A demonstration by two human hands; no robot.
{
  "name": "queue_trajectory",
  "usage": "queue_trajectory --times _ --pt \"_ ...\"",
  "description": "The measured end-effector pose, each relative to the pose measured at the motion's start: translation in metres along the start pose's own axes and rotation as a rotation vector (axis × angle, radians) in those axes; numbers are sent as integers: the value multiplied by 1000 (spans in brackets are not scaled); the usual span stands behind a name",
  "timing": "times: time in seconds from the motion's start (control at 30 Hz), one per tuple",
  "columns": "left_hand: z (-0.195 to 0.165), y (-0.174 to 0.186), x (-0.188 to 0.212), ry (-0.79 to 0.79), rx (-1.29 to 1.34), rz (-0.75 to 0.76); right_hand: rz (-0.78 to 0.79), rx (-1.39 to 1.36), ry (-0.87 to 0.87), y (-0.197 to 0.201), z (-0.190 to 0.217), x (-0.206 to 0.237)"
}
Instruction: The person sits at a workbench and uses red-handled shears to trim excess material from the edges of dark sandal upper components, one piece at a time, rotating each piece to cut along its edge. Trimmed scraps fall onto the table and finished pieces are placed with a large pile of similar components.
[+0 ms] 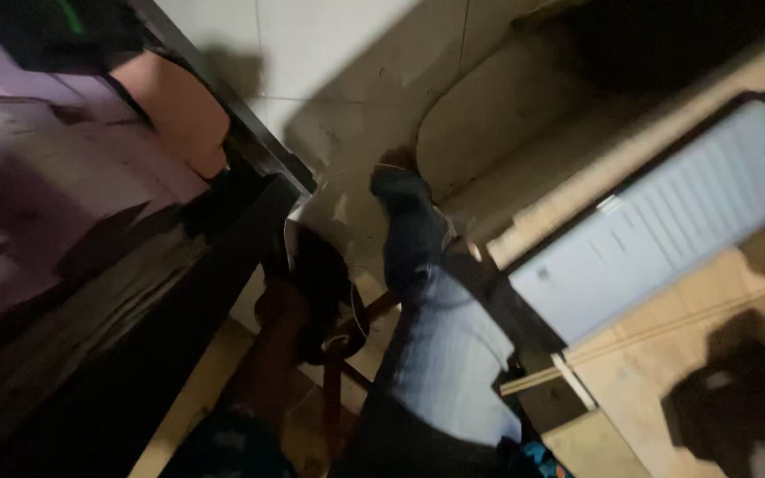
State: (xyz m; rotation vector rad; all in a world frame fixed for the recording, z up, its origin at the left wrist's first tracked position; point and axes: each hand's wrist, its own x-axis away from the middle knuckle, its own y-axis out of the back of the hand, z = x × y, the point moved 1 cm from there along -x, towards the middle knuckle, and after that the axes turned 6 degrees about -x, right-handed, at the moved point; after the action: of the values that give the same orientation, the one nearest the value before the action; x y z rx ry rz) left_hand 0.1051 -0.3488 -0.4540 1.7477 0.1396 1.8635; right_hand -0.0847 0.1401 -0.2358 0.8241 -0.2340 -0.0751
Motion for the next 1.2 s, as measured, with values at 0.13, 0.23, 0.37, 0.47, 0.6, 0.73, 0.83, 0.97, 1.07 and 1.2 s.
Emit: queue_trajectory --times 0.13,0.23,0.37,0.47,0.6,0.73,0.83,0.97,1.07,1.2 --pt "45 -8 50 -1 189 -177 8 -80 70 18 7 18" --pt "69 -16 98 -51 373 -337 27 -169 144 32 9 24" --pt "91 -22 171 -203 675 -579 91 -272 223 55 4 34" --pt "97 -13 234 -373 911 -777 118 -335 142 71 0 40" --pt "77 15 324 -691 1097 -1003 45 -445 139 87 1 48" --pt "37 56 412 -1079 1120 -1129 -85 -526 17 113 0 65" --pt "11 77 477 -1365 1036 -1104 -131 -568 -9 140 -1 82" --pt "-31 81 541 -1661 791 -863 -70 -871 -233 166 -9 103" --pt "-77 67 566 -1636 577 -515 -74 -896 -227 176 -22 114" --pt "-177 13 564 -1565 448 -243 -64 -1129 -79 181 -45 123"
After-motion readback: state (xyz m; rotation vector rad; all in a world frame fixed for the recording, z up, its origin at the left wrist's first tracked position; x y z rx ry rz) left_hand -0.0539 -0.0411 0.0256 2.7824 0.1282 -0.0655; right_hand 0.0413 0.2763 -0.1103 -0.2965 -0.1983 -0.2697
